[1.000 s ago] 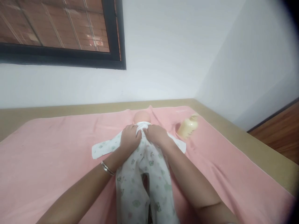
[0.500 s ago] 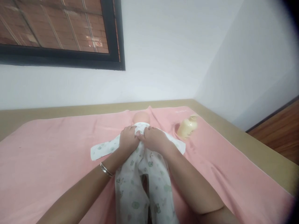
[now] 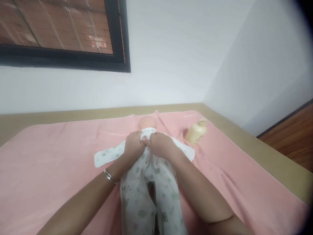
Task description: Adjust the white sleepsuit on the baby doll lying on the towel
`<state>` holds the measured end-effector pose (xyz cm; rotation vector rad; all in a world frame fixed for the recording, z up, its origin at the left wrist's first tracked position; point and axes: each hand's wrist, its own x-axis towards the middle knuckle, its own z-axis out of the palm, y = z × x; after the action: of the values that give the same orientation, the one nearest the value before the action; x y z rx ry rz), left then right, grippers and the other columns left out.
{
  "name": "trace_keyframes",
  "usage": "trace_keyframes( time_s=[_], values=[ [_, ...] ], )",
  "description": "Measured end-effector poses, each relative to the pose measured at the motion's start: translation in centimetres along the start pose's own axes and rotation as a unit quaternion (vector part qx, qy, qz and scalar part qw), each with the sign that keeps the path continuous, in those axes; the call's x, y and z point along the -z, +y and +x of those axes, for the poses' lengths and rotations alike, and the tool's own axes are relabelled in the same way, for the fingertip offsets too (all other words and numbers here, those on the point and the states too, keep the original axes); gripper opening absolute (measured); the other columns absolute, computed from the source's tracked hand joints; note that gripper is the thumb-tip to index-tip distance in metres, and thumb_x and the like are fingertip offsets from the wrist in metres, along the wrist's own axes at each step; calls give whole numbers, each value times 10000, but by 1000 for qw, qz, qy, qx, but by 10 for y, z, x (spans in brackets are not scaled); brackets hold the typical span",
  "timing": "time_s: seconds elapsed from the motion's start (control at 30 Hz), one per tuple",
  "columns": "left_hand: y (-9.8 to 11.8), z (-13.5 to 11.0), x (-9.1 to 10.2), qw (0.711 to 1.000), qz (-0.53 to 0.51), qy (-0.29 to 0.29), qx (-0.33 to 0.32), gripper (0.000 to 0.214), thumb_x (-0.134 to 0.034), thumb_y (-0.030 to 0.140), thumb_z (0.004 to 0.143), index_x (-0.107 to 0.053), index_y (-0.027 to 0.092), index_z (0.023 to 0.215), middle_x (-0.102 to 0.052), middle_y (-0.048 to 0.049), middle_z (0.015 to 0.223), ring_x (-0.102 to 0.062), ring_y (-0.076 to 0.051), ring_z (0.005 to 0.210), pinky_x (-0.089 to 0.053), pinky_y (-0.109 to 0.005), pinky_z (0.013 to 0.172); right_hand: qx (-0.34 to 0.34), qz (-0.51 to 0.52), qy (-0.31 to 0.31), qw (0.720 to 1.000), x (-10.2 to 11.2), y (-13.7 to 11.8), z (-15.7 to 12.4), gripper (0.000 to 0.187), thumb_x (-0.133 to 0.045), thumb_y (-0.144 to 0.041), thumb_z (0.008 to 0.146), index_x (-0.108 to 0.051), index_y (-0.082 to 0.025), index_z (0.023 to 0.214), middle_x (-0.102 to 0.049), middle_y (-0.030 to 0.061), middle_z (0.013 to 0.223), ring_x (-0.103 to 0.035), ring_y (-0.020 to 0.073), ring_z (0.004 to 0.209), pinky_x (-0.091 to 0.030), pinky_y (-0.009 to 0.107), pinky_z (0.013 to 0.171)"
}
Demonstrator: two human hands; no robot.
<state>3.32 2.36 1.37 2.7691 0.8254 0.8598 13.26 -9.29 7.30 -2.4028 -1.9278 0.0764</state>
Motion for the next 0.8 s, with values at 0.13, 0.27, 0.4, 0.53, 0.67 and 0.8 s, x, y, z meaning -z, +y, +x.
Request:
trace_keyframes(
  time_s=[0.13,0.27,0.4,0.53,0.67,0.8],
  values=[
    [4,-3,3,997,14,54,-44,225,-369,237,854,-543,179,723,-576,-70,753,-511,-213,770,-401,-336,719,-81,59,-33,994,-4,11,13,619,-143,-549,920,-589,-176,1134,-633,138,1046,-583,261,921,-412,340,734],
    [4,-2,1,998,8,49,-30,215,-376,241,854,-578,170,828,-606,-81,838,-529,-224,847,-401,-345,775,-130,102,-48,985,-3,17,19,743,-65,-607,897,-599,-128,1090,-634,150,1044,-588,257,915,-419,331,734],
    [-1,0,0,1000,-6,-12,8,234,-373,293,864,-573,178,828,-606,-73,809,-539,-221,803,-407,-339,725,-19,18,-26,999,7,-1,-2,518,-181,-467,943,-531,-196,1213,-632,132,1016,-582,245,910,-415,337,745],
    [1,-2,3,999,24,28,-31,256,-351,254,863,-528,186,691,-563,-72,729,-509,-216,753,-398,-341,699,-13,29,-28,999,7,-1,0,486,-217,-450,943,-519,-202,1232,-623,141,1060,-576,256,947,-416,354,768],
    [5,-3,2,997,9,62,-46,227,-360,220,848,-577,171,801,-597,-92,829,-517,-228,852,-406,-361,781,-121,123,-45,984,-1,20,20,715,-86,-573,914,-605,-120,1107,-620,160,1107,-575,272,978,-425,352,779],
    [3,0,1,1000,-16,7,0,259,-353,262,864,-581,160,935,-616,-88,899,-534,-224,871,-414,-361,788,-100,96,-35,990,0,16,14,644,-139,-547,923,-617,-146,1082,-643,143,1051,-588,260,927,-423,344,753]
  ],
)
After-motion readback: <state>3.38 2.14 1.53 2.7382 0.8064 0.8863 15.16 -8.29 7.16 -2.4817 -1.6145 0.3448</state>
